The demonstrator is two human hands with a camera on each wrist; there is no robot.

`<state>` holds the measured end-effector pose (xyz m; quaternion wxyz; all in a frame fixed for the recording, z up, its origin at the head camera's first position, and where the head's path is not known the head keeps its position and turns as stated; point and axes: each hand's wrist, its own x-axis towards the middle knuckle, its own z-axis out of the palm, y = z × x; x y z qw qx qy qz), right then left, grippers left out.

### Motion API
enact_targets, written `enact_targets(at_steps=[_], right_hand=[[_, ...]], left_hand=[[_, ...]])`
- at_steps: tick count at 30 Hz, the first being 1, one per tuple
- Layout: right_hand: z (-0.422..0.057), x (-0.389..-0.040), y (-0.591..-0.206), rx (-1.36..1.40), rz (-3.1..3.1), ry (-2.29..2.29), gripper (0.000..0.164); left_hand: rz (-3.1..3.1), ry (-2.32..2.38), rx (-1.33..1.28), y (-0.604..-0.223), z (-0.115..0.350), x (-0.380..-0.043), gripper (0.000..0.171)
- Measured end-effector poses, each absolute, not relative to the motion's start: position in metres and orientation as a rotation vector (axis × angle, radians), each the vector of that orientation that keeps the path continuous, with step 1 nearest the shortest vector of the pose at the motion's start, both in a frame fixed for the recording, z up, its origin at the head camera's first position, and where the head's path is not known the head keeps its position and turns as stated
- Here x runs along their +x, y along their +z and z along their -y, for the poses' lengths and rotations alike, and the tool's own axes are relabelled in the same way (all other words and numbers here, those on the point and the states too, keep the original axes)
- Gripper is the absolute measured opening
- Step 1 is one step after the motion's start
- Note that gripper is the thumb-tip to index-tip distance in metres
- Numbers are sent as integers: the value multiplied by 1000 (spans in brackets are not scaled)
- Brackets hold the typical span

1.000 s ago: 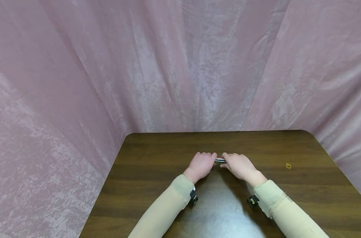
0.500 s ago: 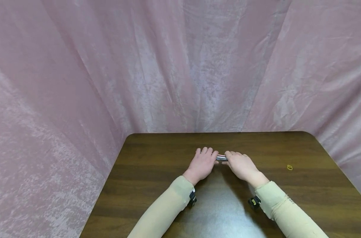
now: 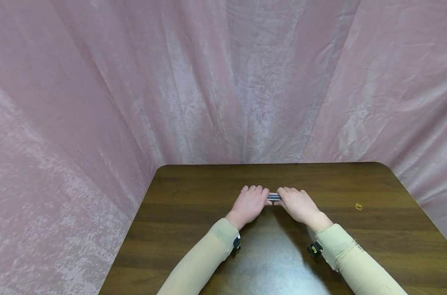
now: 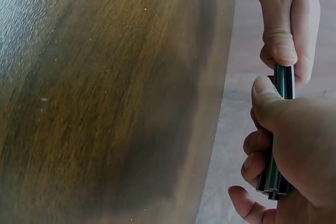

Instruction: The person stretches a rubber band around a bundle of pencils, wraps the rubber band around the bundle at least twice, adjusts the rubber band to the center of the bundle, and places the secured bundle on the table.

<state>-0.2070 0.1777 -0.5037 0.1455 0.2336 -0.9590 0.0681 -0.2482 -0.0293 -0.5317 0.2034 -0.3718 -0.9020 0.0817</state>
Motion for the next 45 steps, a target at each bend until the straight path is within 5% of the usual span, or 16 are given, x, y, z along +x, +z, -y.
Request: enact_targets(at_steps=[17,28,45], right_hand=[[-182,-210,-506,604,2829,262,32],[-204,-207,-510,434,2969,548,63],[-177,-196,-522,437,2936,446,65]], left_hand=[[2523,284,-1009,-529,45,-255,41],[2572,224,-977,-527,64,-256,38],[2531,258,-991,-529,67,-252,38]])
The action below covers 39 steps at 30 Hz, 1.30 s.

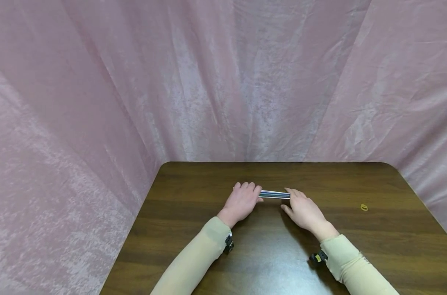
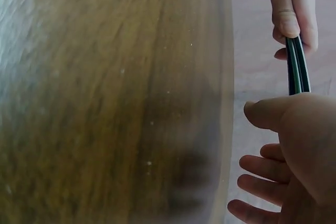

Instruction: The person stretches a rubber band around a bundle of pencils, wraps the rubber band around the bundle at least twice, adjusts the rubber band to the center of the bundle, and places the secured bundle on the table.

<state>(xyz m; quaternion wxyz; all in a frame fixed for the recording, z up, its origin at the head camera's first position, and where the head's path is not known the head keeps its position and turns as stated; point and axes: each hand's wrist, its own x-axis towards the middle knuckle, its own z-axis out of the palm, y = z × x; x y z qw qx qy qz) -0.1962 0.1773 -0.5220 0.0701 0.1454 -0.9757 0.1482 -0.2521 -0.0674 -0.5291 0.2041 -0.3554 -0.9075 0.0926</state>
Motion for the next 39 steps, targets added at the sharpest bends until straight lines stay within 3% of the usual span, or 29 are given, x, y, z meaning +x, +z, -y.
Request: enact_targets(at_steps=[6,15,23,33,39], right_hand=[[-174,-195,-522,454,2916,364,63],[-176,-195,-521,478,2996,1028,70],[-170,-194,-521,473,2982,921,65],[-169,-190,-517,533,2846,336,57],[-168,-192,-514,501,2923,531,57]], left_hand=[[2499,281,-1006,-531,70,-253,34],[2537,263,-1012,-532,78,-253,31],[2519,288,-1017,-527,77,-250,33],[2500,325,-1031,-527,77,-249,32],[2565,244,-1024,-525,80,-248,32]])
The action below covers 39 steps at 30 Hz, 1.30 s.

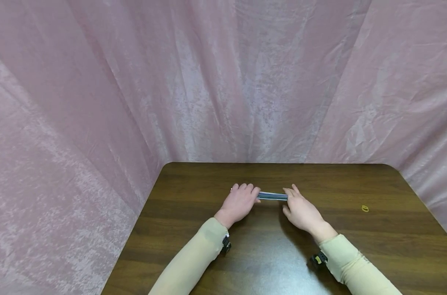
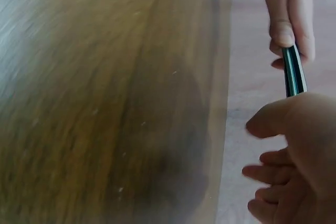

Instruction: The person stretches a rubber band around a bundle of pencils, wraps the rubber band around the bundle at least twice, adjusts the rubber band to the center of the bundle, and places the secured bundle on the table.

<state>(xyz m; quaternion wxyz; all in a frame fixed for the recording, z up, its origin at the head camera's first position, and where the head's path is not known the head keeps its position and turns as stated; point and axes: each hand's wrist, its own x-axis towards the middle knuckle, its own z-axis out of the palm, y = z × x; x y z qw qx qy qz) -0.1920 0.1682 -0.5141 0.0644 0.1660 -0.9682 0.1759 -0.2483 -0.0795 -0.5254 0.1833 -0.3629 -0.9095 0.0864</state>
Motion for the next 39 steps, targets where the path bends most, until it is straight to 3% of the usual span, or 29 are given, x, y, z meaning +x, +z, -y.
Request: enact_targets(at_steps=[11,26,36,39], right_hand=[[-169,-192,-515,478,2996,775,59],[-162,-184,-511,569,2849,325,47],[-167,-185,-517,654,2700,145,48],[-168,-186,-517,682,2719,175,36]], left_hand=[[2640,154,-1026,-522,85,-249,30],[2575,229,-1046,-527,83,-248,29],[2557,290,-1052,-528,80,-245,31],[2545,287,-1056,-528,82,-246,30]])
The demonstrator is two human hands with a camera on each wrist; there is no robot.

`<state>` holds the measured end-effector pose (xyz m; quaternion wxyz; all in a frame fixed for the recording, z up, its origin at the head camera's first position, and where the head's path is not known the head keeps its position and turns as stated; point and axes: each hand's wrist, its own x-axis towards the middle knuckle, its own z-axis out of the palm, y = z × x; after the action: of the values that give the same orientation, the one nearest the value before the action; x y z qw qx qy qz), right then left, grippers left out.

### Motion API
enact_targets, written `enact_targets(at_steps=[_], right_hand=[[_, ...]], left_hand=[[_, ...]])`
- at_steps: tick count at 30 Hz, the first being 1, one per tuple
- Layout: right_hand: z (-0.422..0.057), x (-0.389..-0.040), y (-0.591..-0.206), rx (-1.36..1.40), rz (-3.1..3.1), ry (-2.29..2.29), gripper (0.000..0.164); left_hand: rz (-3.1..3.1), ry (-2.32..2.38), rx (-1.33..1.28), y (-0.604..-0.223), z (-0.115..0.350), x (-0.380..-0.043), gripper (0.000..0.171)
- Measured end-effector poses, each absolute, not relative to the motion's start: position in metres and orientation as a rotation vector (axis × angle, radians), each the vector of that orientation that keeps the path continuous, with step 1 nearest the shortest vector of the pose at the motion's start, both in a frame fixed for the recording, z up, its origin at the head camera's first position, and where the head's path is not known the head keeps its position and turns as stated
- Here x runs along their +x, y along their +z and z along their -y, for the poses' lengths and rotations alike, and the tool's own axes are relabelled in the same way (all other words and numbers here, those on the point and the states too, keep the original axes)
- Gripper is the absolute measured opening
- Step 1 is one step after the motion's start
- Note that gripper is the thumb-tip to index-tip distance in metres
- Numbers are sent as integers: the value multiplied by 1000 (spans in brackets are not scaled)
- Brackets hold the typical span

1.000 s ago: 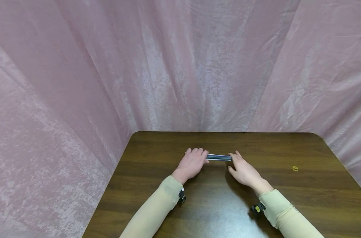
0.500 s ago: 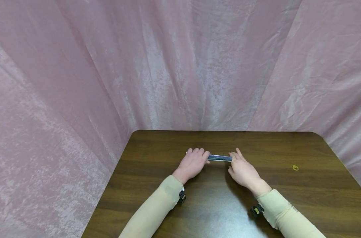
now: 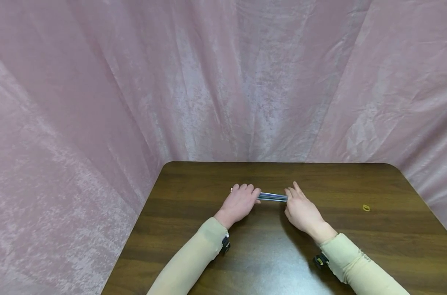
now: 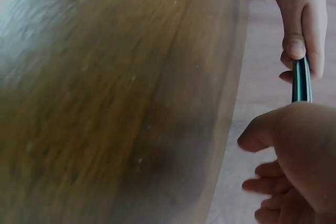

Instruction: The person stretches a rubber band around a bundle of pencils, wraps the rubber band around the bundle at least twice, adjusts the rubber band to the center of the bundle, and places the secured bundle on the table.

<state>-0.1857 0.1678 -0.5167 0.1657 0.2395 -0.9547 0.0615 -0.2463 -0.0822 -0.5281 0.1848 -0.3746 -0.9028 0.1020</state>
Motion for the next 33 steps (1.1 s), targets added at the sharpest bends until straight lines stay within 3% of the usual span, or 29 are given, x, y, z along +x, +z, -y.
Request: enact_targets(at_steps=[9,19,33], right_hand=[[-192,-192,-516,538,2842,467,55],[-265,-190,-516,336,2816,583,40],[-392,-161,-508,147,2915,619,27]], left_hand=[[2564,169,-1062,-524,87,-253,27],[2644,88,-1041,-528,97,-253,27],[2661,20,-1052,-536,111,-251,27]])
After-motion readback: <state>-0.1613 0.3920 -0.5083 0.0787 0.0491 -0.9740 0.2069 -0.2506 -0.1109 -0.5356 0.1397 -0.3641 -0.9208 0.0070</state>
